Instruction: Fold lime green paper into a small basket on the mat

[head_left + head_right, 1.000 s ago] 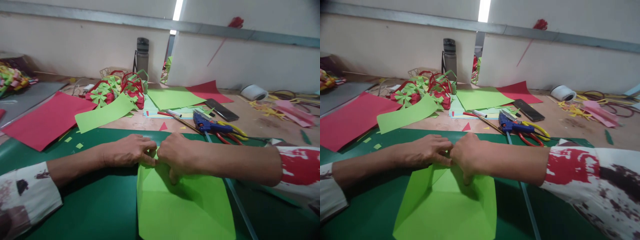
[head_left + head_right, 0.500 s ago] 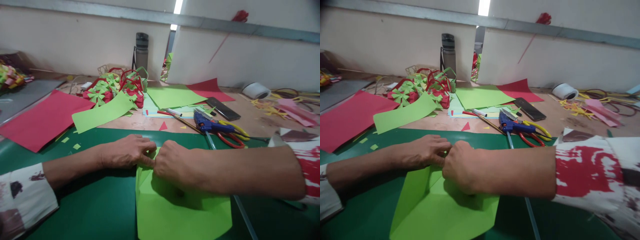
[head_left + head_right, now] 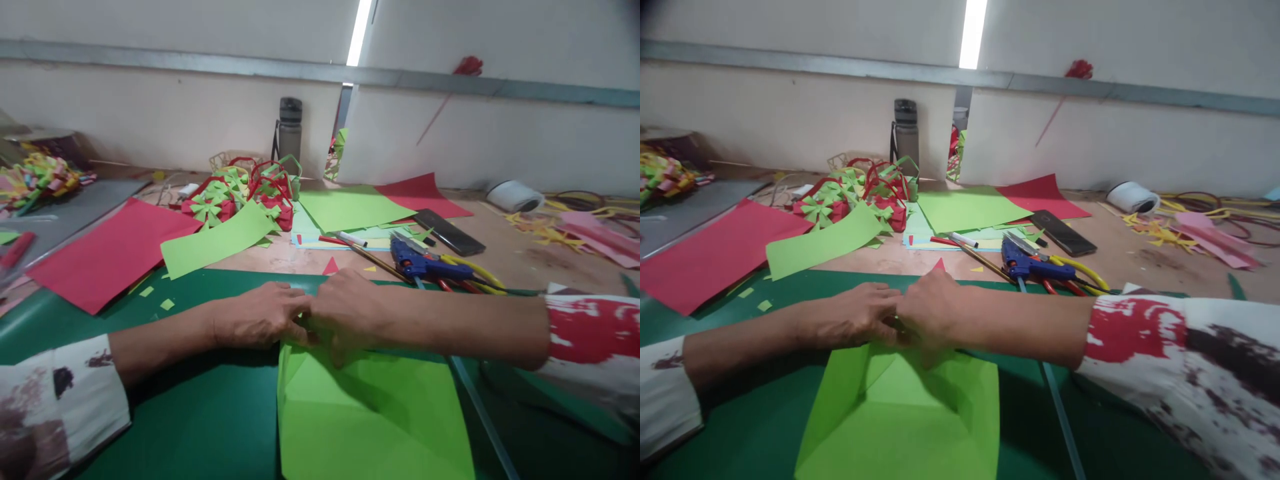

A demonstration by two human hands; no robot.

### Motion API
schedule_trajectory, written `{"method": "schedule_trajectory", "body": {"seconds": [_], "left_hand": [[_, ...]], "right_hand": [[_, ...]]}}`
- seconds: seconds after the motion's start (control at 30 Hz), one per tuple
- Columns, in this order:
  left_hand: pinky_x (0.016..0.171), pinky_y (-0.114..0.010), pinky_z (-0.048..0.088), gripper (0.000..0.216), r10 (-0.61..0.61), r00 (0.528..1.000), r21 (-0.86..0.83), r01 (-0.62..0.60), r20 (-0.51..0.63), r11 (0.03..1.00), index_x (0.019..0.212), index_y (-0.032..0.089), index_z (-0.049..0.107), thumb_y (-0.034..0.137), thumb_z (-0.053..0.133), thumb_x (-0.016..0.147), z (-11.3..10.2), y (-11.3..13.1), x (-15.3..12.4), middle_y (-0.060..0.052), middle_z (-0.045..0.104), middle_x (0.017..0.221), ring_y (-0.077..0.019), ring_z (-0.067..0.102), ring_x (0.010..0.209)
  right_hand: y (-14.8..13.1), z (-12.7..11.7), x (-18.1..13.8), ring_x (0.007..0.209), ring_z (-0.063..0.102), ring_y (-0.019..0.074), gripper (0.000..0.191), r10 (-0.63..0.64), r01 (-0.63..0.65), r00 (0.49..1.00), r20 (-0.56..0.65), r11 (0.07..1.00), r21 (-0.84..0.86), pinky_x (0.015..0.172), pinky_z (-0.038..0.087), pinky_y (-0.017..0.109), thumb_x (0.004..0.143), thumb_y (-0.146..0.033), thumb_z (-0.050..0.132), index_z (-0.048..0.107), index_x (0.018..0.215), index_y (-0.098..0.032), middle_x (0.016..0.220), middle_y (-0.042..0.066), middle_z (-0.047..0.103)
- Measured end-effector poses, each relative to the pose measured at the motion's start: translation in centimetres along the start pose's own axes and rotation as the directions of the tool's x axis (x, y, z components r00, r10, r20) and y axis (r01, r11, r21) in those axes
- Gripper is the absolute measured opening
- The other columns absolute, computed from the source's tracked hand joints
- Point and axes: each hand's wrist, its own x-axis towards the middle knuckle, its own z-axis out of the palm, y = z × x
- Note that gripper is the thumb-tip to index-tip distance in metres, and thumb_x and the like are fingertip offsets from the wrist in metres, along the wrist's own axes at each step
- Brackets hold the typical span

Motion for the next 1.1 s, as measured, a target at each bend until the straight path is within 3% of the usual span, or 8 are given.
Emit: {"method": "schedule_trajectory", "body": {"seconds": [0.2,0.33,0.47,0.57,0.67,0.77,0.93,1.1], "left_hand": [[0.070,-0.029,0.038,0.031,0.008,0.999,0.001,-0.008,-0.040,1.000,0.117,0.030,0.060,0.019,0.056,0.088,0.3,-0.1,-0.2,-0.005,0.057,0.095,-0.0186,0.052,0.084],[0.073,-0.030,0.038,0.037,-0.089,0.976,-0.224,0.043,-0.198,0.974,0.116,0.034,0.062,0.013,0.053,0.087,1.4,-0.3,-0.5,-0.005,0.059,0.091,-0.0182,0.051,0.078],[0.072,-0.029,0.040,0.039,-0.301,0.900,-0.366,0.177,-0.315,0.914,0.122,0.025,0.058,0.013,0.040,0.091,2.4,-0.5,-1.0,-0.009,0.059,0.097,-0.0183,0.054,0.080],[0.077,-0.030,0.042,0.038,-0.511,0.783,-0.510,0.296,-0.353,0.807,0.126,0.017,0.055,0.019,0.039,0.091,2.2,-0.3,-1.2,-0.009,0.059,0.094,-0.0185,0.054,0.084],[0.074,-0.029,0.043,0.042,-0.707,0.653,-0.684,0.385,-0.272,0.619,0.128,0.012,0.052,0.026,0.046,0.088,1.5,0.6,-1.2,-0.007,0.059,0.092,-0.0169,0.054,0.080],[0.062,-0.026,0.044,0.059,-0.803,0.590,-0.836,0.397,-0.085,0.380,0.136,0.007,0.038,0.036,0.050,0.086,0.3,1.6,-1.0,-0.011,0.062,0.094,-0.0156,0.057,0.071],[0.061,-0.029,0.048,0.078,-0.772,0.610,-0.935,0.350,0.179,0.059,0.135,0.006,0.037,0.056,0.056,0.078,-1.8,3.3,-0.7,-0.016,0.062,0.100,-0.0193,0.061,0.077],[0.061,-0.026,0.046,0.065,-0.705,0.660,-0.945,0.323,0.260,-0.047,0.111,0.012,0.060,0.029,0.079,0.052,-2.8,4.1,-0.1,-0.004,0.063,0.081,-0.0171,0.058,0.070]], "right_hand": [[1.2,1.4,0.3,0.077,0.065,0.0271,0.040,0.213,-0.192,0.969,-0.121,0.967,0.168,0.064,0.039,0.031,0.061,-0.046,0.071,0.070,0.087,-0.015,0.081,0.011,0.070],[1.4,2.7,0.2,0.085,0.064,0.0318,0.058,0.291,-0.246,0.932,-0.216,0.946,0.212,0.059,0.039,0.030,0.059,-0.047,0.074,0.064,0.105,-0.013,0.096,0.015,0.069],[1.3,3.4,-0.2,0.082,0.065,0.0295,0.054,0.331,-0.258,0.915,-0.232,0.920,0.294,0.054,0.036,0.027,0.058,-0.044,0.075,0.063,0.103,-0.016,0.092,0.012,0.070],[1.4,3.9,-0.4,0.077,0.064,0.0249,0.040,0.328,-0.229,0.913,-0.243,0.905,0.358,0.051,0.032,0.025,0.059,-0.042,0.074,0.067,0.091,-0.018,0.084,0.007,0.070],[1.6,4.6,-0.5,0.068,0.061,0.0191,0.025,0.311,-0.185,0.918,-0.246,0.884,0.430,0.048,0.030,0.023,0.059,-0.037,0.075,0.067,0.074,-0.018,0.071,0.003,0.067],[1.8,5.1,-0.8,0.059,0.057,0.0135,0.015,0.289,-0.128,0.922,-0.258,0.857,0.500,0.045,0.030,0.021,0.063,-0.031,0.072,0.066,0.068,-0.018,0.062,-0.002,0.062],[1.6,4.1,-2.0,0.055,0.050,0.0121,0.007,0.335,-0.113,0.872,-0.356,0.847,0.520,0.046,0.028,0.022,0.066,-0.023,0.066,0.063,0.065,-0.017,0.055,-0.003,0.055],[1.5,2.5,-2.7,0.059,0.049,0.0142,0.006,0.367,-0.126,0.802,-0.471,0.876,0.466,0.052,0.026,0.025,0.067,-0.019,0.066,0.061,0.064,-0.016,0.059,-0.001,0.054]]}}
